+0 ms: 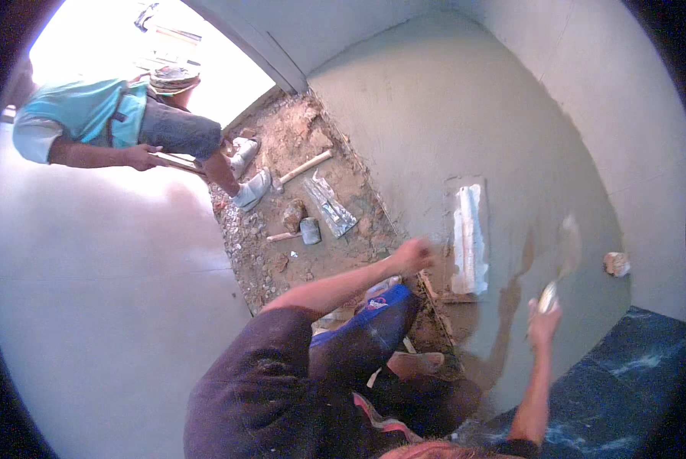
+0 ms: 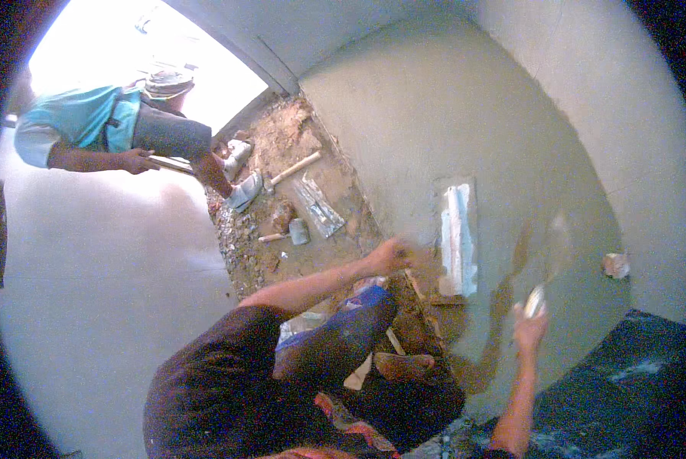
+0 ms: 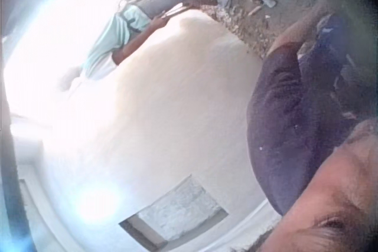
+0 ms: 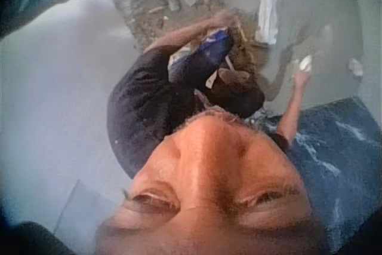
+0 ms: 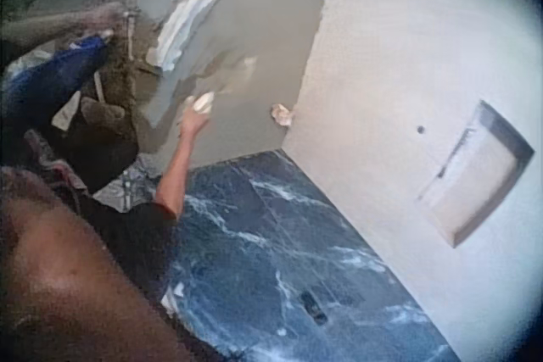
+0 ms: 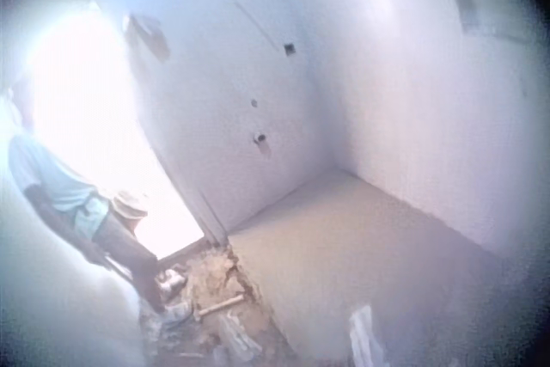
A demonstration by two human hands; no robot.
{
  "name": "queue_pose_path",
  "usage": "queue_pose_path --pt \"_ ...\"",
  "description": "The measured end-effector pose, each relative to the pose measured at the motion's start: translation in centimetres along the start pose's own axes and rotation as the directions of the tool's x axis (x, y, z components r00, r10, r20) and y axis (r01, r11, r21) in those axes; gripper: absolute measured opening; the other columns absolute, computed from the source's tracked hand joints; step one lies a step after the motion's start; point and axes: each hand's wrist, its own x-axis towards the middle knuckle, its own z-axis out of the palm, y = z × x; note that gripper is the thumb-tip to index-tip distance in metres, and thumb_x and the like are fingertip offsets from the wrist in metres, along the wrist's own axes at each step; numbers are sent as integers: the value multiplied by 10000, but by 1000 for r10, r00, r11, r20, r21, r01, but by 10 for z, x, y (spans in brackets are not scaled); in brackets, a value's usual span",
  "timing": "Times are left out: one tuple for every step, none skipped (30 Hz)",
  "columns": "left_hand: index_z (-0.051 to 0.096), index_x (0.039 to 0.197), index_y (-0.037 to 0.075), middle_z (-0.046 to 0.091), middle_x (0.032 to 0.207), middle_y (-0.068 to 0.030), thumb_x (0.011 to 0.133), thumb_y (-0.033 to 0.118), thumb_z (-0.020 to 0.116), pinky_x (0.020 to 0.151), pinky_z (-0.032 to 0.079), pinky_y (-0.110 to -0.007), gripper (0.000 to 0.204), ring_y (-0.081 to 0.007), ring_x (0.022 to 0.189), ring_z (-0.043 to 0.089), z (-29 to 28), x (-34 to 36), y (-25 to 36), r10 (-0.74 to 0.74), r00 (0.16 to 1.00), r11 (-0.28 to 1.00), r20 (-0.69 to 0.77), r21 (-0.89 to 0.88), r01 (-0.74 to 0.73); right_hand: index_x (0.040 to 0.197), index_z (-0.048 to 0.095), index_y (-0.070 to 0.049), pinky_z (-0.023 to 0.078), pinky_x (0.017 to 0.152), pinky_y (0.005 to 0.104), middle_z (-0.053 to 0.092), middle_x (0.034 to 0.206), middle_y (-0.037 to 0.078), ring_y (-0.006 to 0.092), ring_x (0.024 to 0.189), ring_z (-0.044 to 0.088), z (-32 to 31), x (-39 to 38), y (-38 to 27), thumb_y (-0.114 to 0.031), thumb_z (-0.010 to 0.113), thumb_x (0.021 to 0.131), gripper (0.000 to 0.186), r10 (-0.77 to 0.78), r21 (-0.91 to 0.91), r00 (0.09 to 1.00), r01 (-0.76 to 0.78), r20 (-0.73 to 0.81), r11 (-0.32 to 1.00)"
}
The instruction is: The person applies wet plaster to a floor area using a hand trowel and a smoothing board, spreading the material evenly over the surface.
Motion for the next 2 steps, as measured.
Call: queue_pose_path --pt "666 784 37 650 802 -192 800 371 652 687 499 -418 335 -320 747 638 -14 -38 -1 -145 989 988 30 55 143 1197 461 84 495 613 347 595 883 123 187 714 584 -16 -27 0 -134 713 808 513 6 -67 1000 -7 -15 998" --pt "668 761 46 648 782 -182 807 392 643 679 496 -416 351 -319 731 635 -23 -77 -6 -321 944 947 77 35 319 1190 456 80 489 553 329 592 836 107 171 657 578 -30 -52 8 -120 714 805 505 43 5 997 -43 67 999"
